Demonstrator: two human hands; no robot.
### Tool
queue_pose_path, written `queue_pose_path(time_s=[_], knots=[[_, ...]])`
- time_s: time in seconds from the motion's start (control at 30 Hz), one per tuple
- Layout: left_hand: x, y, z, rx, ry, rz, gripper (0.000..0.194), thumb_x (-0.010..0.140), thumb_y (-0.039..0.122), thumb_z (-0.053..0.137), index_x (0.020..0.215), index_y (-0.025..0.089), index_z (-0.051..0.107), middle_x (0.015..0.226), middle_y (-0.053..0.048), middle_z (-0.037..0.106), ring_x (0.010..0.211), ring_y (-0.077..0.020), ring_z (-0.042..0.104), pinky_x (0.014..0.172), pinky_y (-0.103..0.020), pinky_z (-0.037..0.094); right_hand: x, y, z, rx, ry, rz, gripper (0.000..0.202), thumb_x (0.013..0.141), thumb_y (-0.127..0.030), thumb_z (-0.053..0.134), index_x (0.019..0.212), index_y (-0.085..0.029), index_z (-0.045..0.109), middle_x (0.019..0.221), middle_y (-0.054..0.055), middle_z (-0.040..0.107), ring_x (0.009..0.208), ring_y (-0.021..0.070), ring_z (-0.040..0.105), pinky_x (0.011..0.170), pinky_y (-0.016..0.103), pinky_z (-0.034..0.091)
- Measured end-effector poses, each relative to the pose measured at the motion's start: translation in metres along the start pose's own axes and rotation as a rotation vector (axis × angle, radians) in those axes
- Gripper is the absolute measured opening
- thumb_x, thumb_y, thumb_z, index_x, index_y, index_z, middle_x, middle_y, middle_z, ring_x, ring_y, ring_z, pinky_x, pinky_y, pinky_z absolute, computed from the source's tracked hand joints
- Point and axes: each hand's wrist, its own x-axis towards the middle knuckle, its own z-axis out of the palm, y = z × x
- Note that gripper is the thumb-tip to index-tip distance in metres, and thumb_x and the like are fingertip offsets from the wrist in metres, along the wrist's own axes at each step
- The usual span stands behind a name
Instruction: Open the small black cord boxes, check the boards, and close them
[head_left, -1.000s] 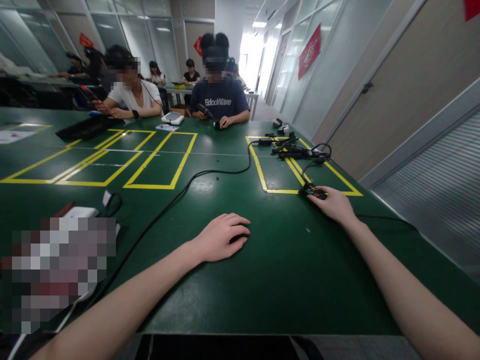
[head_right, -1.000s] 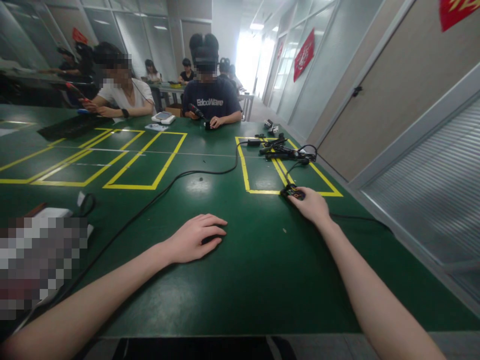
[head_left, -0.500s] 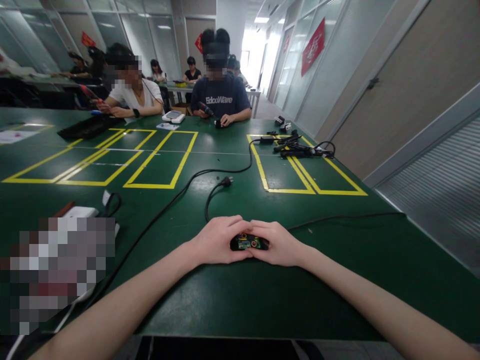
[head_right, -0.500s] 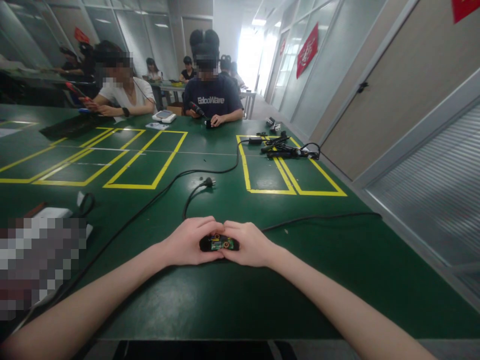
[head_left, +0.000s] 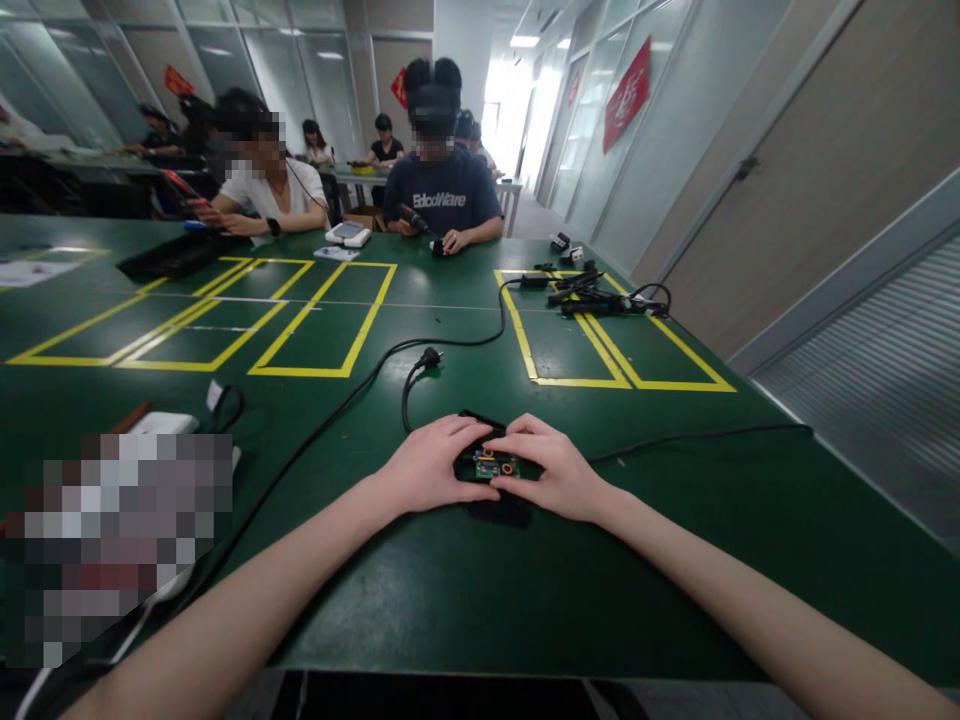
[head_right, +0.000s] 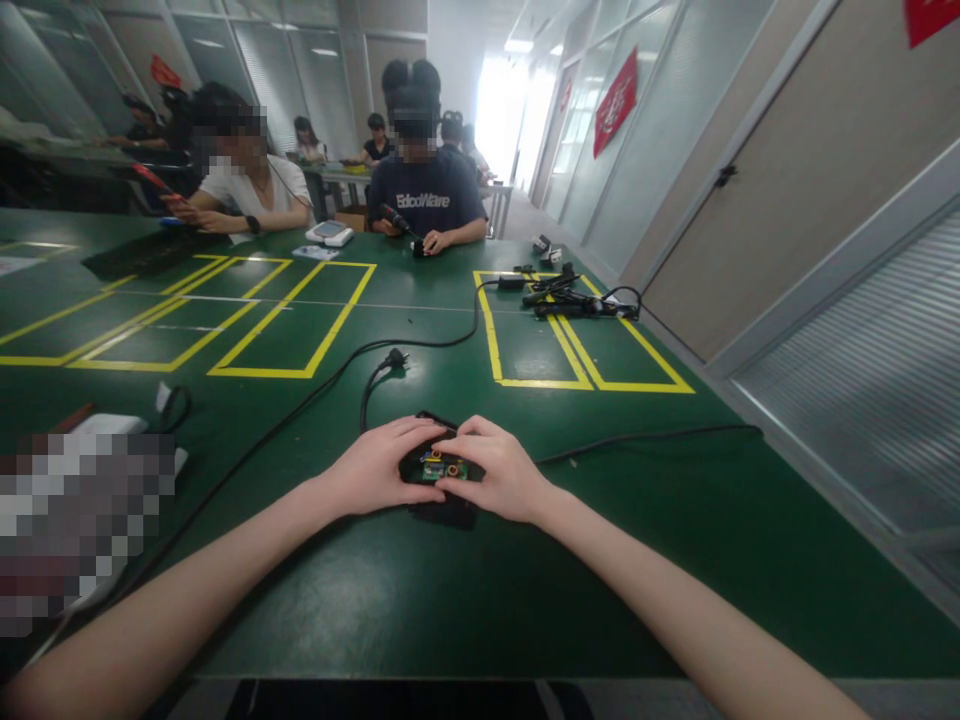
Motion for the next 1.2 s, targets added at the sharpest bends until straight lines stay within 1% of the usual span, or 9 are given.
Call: queue_pose_path(time_s=[0.1, 0.17, 0.3, 0.5, 0.63, 0.73, 0.87, 1.03, 1.2], knots=[[0.0, -0.006, 0.001, -0.032, -0.023, -0.017, 0.085, 0.077, 0.063, 0.085, 0.145, 0.023, 0.055, 0.144, -0.014, 0.064, 0.133, -0.0319, 0.062, 0.11, -0.044, 0.053, 0.002, 0.002, 0.001, 0.002, -0.011, 0.002, 0.029, 0.092, -0.03, 0.075, 0.121, -0.024, 0.074, 0.104, 0.009, 0.075, 0.098, 0.0265, 0.067, 0.083, 0.043, 0.062], [-0.001, -0.008, 0.002, -0.043, -0.027, -0.013, 0.084, 0.076, 0.062, 0.086, 0.145, 0.023, 0.055, 0.144, -0.013, 0.064, 0.134, -0.032, 0.061, 0.111, -0.044, 0.053, 0.003, 0.003, 0.003, -0.001, -0.018, 0.0, 0.03, 0.092, -0.028, 0.076, 0.122, -0.025, 0.073, 0.109, 0.009, 0.076, 0.101, 0.0274, 0.066, 0.086, 0.046, 0.062], [-0.001, -0.009, 0.001, -0.058, -0.01, -0.011, 0.073, 0.083, 0.054, 0.083, 0.143, 0.023, 0.056, 0.143, -0.013, 0.065, 0.134, -0.031, 0.061, 0.114, -0.046, 0.051, 0.005, 0.003, 0.006, -0.035, -0.049, -0.011, 0.028, 0.092, -0.027, 0.076, 0.12, -0.024, 0.074, 0.118, 0.011, 0.075, 0.106, 0.0291, 0.065, 0.092, 0.052, 0.06], [0.0, -0.004, -0.004, -0.081, 0.008, 0.003, 0.06, 0.091, 0.04, 0.075, 0.144, 0.022, 0.052, 0.142, -0.012, 0.064, 0.13, -0.0278, 0.063, 0.112, -0.043, 0.052, 0.006, -0.002, 0.0, -0.01, -0.02, -0.008, 0.021, 0.095, -0.026, 0.068, 0.115, -0.022, 0.074, 0.117, 0.012, 0.072, 0.108, 0.0277, 0.066, 0.092, 0.047, 0.06], [0.001, -0.002, -0.005, -0.089, 0.007, -0.037, 0.046, 0.09, 0.035, 0.075, 0.13, 0.02, 0.058, 0.131, -0.012, 0.068, 0.121, -0.0274, 0.065, 0.104, -0.042, 0.056, 0.003, -0.001, -0.007, -0.031, -0.064, 0.001, 0.023, 0.086, -0.026, 0.076, 0.108, -0.021, 0.073, 0.11, 0.011, 0.071, 0.1, 0.0266, 0.069, 0.087, 0.044, 0.06], [0.001, -0.001, -0.004, -0.093, 0.001, -0.052, 0.032, 0.092, 0.032, 0.072, 0.119, 0.02, 0.062, 0.12, -0.01, 0.069, 0.116, -0.0259, 0.065, 0.101, -0.041, 0.056, 0.001, 0.003, -0.006, 0.02, -0.065, 0.041, 0.02, 0.088, -0.022, 0.075, 0.108, -0.021, 0.073, 0.108, 0.009, 0.072, 0.096, 0.0229, 0.071, 0.086, 0.039, 0.061], [0.002, -0.003, -0.003, -0.08, 0.005, -0.051, 0.022, 0.095, 0.031, 0.069, 0.114, 0.021, 0.064, 0.118, -0.008, 0.068, 0.114, -0.0246, 0.064, 0.1, -0.039, 0.056, -0.001, 0.007, 0.002, 0.066, 0.021, 0.078, 0.019, 0.092, -0.022, 0.072, 0.111, -0.022, 0.074, 0.111, 0.009, 0.073, 0.1, 0.0219, 0.073, 0.089, 0.036, 0.063], [0.003, -0.007, -0.001, -0.061, 0.033, -0.07, 0.021, 0.096, 0.032, 0.068, 0.115, 0.022, 0.067, 0.119, -0.007, 0.069, 0.114, -0.0244, 0.065, 0.1, -0.039, 0.055, 0.002, 0.007, 0.007, 0.066, 0.068, 0.071, 0.015, 0.097, -0.024, 0.068, 0.11, -0.023, 0.074, 0.112, 0.009, 0.073, 0.103, 0.023, 0.073, 0.092, 0.038, 0.063], [0.003, -0.006, 0.0, -0.075, 0.097, -0.056, 0.031, 0.093, 0.036, 0.072, 0.12, 0.021, 0.067, 0.123, -0.01, 0.068, 0.12, -0.0263, 0.062, 0.104, -0.041, 0.053, 0.0, 0.01, -0.004, 0.005, 0.078, 0.088, 0.019, 0.098, -0.025, 0.063, 0.114, -0.022, 0.072, 0.118, 0.011, 0.072, 0.109, 0.025, 0.071, 0.096, 0.042, 0.06]])
